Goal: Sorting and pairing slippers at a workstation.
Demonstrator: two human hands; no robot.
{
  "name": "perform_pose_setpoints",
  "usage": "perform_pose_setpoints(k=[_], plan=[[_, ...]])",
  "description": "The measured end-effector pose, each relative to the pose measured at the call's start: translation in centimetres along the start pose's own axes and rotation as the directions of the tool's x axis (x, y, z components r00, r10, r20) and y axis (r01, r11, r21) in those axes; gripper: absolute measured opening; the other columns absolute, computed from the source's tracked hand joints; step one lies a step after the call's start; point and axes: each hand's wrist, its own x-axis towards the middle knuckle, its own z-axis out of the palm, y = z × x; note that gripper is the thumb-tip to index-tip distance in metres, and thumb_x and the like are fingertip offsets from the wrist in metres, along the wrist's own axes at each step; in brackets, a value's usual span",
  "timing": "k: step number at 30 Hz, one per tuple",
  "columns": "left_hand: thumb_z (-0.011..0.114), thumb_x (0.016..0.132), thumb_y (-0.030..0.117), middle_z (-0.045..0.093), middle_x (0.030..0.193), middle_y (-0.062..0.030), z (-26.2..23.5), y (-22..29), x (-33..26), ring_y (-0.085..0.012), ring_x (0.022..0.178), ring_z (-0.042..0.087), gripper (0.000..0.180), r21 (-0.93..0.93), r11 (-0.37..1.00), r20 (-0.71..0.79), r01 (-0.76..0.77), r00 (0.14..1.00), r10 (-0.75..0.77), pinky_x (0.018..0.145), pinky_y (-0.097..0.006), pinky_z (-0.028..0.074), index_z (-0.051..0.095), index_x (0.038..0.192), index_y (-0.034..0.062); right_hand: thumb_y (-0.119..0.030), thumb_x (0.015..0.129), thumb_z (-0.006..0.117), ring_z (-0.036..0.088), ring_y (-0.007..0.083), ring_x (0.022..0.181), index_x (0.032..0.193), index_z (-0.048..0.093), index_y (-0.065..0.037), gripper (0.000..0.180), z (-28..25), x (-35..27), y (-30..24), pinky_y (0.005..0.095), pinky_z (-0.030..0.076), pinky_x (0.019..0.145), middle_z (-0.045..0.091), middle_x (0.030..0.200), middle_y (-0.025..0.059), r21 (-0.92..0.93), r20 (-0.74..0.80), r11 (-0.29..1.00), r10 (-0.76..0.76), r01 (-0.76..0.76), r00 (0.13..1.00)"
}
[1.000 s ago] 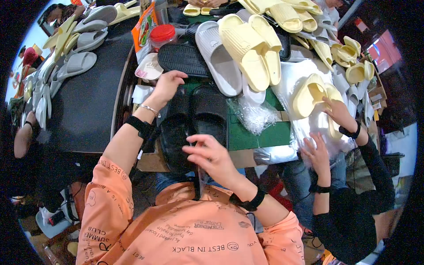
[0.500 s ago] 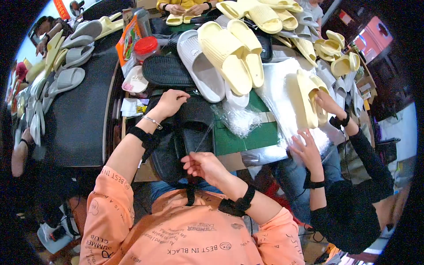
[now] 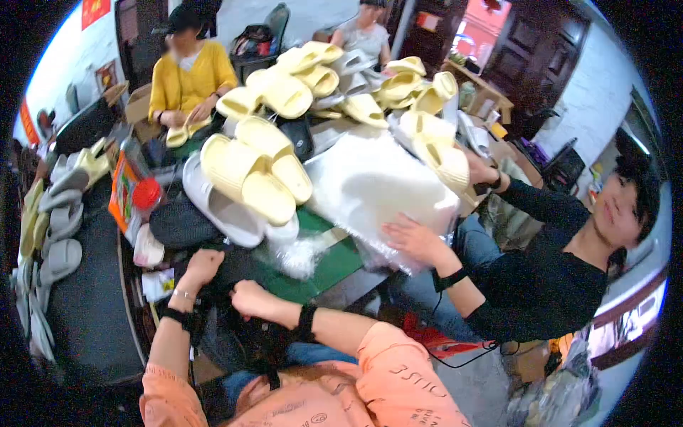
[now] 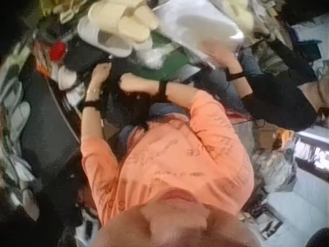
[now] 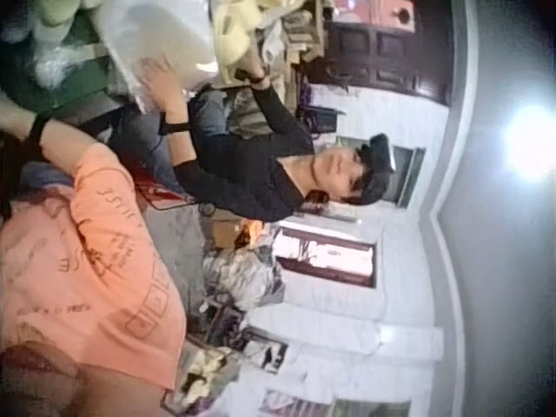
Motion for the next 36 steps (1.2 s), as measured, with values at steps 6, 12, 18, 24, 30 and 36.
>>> perform_pose_setpoints(k=[6,12,18,24,30,36], plan=[[0.047,0.081,0.03,0.059,0.081,-0.0197,0.3,-0.5,0.5,-0.0384,0.08,0.056,0.032,0.021,0.996,-0.058,-0.088,0.994,0.089,0.073,-0.044,0.044,0.062,0.078,0.0022,-0.017,0.08,0.044,0.061,0.0295,0.052,0.057,0.058,0.007,0.037,0.3,0.5,1.0,0.04,0.051,0.056,0.056,0.049,0.0185,0.076,-0.054,0.996,0.049,-0.045,0.997],[0.049,0.079,0.012,0.059,0.073,-0.0201,-0.1,-0.4,-0.2,-0.0356,0.072,0.058,0.017,-0.19,0.98,-0.358,-0.062,0.934,-0.01,0.064,-0.039,0.045,0.06,0.077,-0.0006,-0.028,0.084,0.046,0.06,0.0361,0.07,0.072,0.061,-0.001,0.033,-2.3,-0.8,-2.0,0.0442,0.047,0.06,0.06,0.073,0.0199,-0.576,-0.103,0.794,-0.306,0.194,0.946],[0.051,0.082,0.011,0.054,0.06,-0.0087,-0.5,0.3,-0.5,-0.0141,0.052,0.047,0.016,-0.37,0.925,-0.596,-0.09,0.786,-0.162,0.051,-0.029,0.038,0.059,0.08,-0.0024,-0.015,0.074,0.055,0.058,0.0364,0.076,0.078,0.055,0.0,0.016,-2.3,6.5,-3.2,0.0451,0.046,0.062,0.059,0.077,0.0215,-0.625,-0.406,0.672,-0.715,0.397,0.569],[0.051,0.082,0.007,0.058,0.068,-0.0109,-0.2,-0.2,-1.3,-0.0139,0.062,0.053,0.013,-0.506,0.853,-0.636,-0.126,0.723,-0.27,0.059,-0.027,0.042,0.058,0.081,-0.0039,-0.01,0.069,0.054,0.057,0.0367,0.072,0.073,0.058,-0.001,0.011,-1.1,9.7,-2.3,0.045,0.045,0.063,0.059,0.072,0.0197,-0.384,-0.282,0.851,-0.478,0.359,0.832],[0.049,0.082,0.007,0.058,0.069,-0.0089,0.7,-1.1,-1.0,-0.0137,0.063,0.053,0.015,-0.561,0.82,-0.577,-0.116,0.765,-0.287,0.06,-0.027,0.042,0.058,0.08,-0.0045,-0.01,0.07,0.053,0.057,0.0372,0.071,0.076,0.06,-0.001,0.013,0.1,9.6,-1.6,0.0446,0.045,0.063,0.059,0.075,0.02,-0.282,-0.281,0.845,-0.525,0.453,0.804],[0.044,0.09,0.022,0.047,0.094,-0.0015,-0.5,-0.3,-2.0,-0.0091,0.073,0.046,0.033,-0.943,0.252,-0.319,-0.219,0.815,-0.484,0.065,-0.021,0.039,0.044,0.118,0.0044,-0.012,0.078,0.046,0.057,0.0378,0.079,0.078,0.056,0.001,0.016,1.2,9.3,-3.8,0.0429,0.045,0.065,0.059,0.081,0.0222,0.031,-0.436,0.914,-0.352,0.405,0.828]])
